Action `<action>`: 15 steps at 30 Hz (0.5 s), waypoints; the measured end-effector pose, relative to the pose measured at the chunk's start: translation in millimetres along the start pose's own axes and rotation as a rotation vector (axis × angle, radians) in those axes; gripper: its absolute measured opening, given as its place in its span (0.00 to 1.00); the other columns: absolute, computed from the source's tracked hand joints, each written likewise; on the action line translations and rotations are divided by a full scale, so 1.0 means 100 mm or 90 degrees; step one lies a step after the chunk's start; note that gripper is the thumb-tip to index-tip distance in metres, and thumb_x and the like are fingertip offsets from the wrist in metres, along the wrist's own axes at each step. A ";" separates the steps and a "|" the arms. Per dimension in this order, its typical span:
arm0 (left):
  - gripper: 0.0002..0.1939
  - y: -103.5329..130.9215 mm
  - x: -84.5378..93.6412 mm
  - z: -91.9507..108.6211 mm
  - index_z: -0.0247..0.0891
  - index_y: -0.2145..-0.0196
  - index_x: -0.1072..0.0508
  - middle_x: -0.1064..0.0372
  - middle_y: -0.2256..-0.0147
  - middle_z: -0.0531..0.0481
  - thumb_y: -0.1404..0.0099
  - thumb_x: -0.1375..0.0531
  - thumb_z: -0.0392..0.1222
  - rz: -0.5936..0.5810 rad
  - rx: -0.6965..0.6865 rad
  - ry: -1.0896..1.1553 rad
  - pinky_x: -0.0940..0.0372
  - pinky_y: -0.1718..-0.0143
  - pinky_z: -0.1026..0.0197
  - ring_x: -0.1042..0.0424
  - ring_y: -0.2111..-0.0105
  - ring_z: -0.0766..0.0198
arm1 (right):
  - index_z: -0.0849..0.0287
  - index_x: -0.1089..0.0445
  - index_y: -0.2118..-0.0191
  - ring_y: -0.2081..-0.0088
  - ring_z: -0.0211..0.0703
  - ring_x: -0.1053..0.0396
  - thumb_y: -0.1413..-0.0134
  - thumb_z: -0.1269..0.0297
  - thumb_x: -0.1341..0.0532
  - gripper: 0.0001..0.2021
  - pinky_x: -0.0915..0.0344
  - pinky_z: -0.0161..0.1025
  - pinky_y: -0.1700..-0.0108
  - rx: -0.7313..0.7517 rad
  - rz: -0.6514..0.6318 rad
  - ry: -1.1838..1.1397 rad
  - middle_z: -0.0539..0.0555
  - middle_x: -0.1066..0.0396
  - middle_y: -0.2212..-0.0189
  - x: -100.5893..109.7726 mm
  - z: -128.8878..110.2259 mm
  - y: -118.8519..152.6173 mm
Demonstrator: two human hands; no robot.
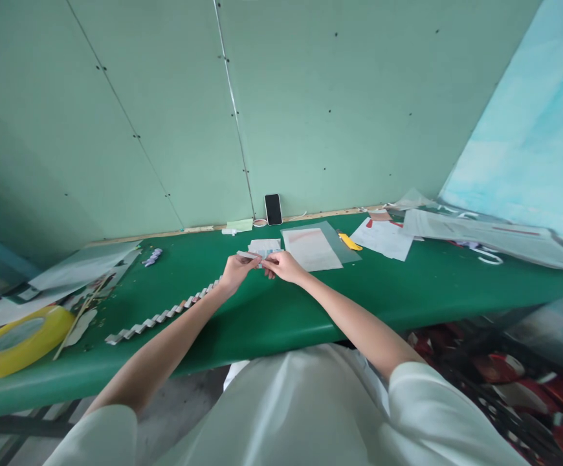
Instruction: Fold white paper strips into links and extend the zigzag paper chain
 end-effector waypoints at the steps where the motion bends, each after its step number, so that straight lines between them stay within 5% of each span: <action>1: 0.20 0.00 0.01 0.00 0.34 0.66 0.16 0.22 0.71 0.45 0.44 0.25 0.56 0.004 0.008 0.002 0.30 0.65 0.58 0.25 0.70 0.60 | 0.60 0.26 0.69 0.74 0.44 0.25 0.39 0.37 0.35 0.26 0.29 0.39 0.71 0.007 -0.005 0.002 0.55 0.23 0.75 0.00 -0.01 0.01; 6: 0.23 -0.01 -0.01 -0.05 0.31 0.66 0.17 0.23 0.72 0.46 0.47 0.23 0.55 0.005 0.071 0.060 0.32 0.66 0.59 0.27 0.71 0.63 | 0.60 0.27 0.69 0.75 0.41 0.27 0.38 0.38 0.36 0.26 0.32 0.36 0.72 0.016 -0.016 0.005 0.54 0.24 0.75 -0.01 -0.02 0.02; 11: 0.24 0.02 -0.15 -0.11 0.29 0.62 0.18 0.22 0.69 0.43 0.44 0.25 0.56 -0.084 0.091 0.204 0.29 0.59 0.55 0.24 0.69 0.60 | 0.60 0.28 0.70 0.75 0.41 0.27 0.37 0.38 0.38 0.26 0.32 0.37 0.72 0.017 -0.005 -0.003 0.55 0.24 0.75 -0.02 0.02 0.02; 15: 0.22 0.01 -0.14 -0.16 0.30 0.66 0.20 0.22 0.70 0.43 0.42 0.27 0.56 -0.089 0.089 0.138 0.29 0.59 0.55 0.24 0.69 0.60 | 0.59 0.29 0.72 0.77 0.41 0.31 0.36 0.40 0.38 0.26 0.35 0.37 0.72 0.023 0.000 0.054 0.53 0.26 0.77 0.02 0.00 0.04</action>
Point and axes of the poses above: each hand's wrist, its own y-axis away from the middle knuckle, its own x-axis out of the back of the hand, z = x × y, the point moved 4 cm from there along -y, towards the middle knuckle
